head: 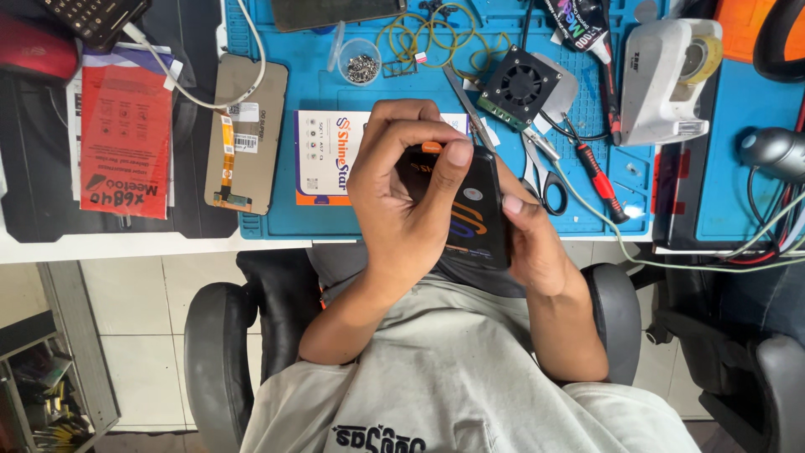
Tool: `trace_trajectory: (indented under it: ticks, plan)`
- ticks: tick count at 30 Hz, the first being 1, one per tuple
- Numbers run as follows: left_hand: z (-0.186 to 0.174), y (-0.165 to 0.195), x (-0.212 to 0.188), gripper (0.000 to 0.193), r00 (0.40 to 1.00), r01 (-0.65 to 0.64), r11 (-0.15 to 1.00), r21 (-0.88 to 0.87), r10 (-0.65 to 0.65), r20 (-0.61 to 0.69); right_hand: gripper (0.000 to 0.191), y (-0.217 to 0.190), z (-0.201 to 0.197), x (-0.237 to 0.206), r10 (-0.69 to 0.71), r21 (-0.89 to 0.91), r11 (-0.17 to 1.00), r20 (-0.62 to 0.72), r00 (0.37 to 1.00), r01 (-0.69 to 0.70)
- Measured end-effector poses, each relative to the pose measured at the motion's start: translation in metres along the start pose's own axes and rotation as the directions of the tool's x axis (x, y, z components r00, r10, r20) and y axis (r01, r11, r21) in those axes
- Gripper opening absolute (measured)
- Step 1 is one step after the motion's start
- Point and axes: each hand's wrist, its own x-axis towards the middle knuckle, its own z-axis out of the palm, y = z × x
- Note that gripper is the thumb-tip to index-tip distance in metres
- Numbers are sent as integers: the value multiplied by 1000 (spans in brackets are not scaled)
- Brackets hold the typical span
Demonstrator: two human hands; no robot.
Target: The person repairs a disassembled smartphone on a repair mat, using a screwdriver to work on the internal components and battery, then aligns a new screen assembly onto the phone body and presses it into place. They connect a charging cable to the reassembled phone and hold a tool near the screen while the phone powers on.
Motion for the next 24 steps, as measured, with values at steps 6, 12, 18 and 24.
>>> trace_trajectory:
  ticks: [6, 12, 18, 24]
  plan:
    - [1, 0, 0, 12, 1000, -7, 1000, 2, 7, -1, 82, 1, -2, 0, -15, -70, 997, -5, 1000, 15]
    - [0, 1, -1, 12, 1000, -9, 999, 35, 9, 20, 78, -2, -4, 1, -16, -4, 1000, 45, 999, 17]
    - [2, 7, 2, 13, 999, -10, 997, 82, 7, 36, 71, 9, -17, -1, -8, 5, 1000, 52, 999, 8]
    - [-8, 20, 15, 16, 980, -54, 993, 102, 33, 195, 81, 16, -28, -4, 120, 308, 948, -113, 986, -80]
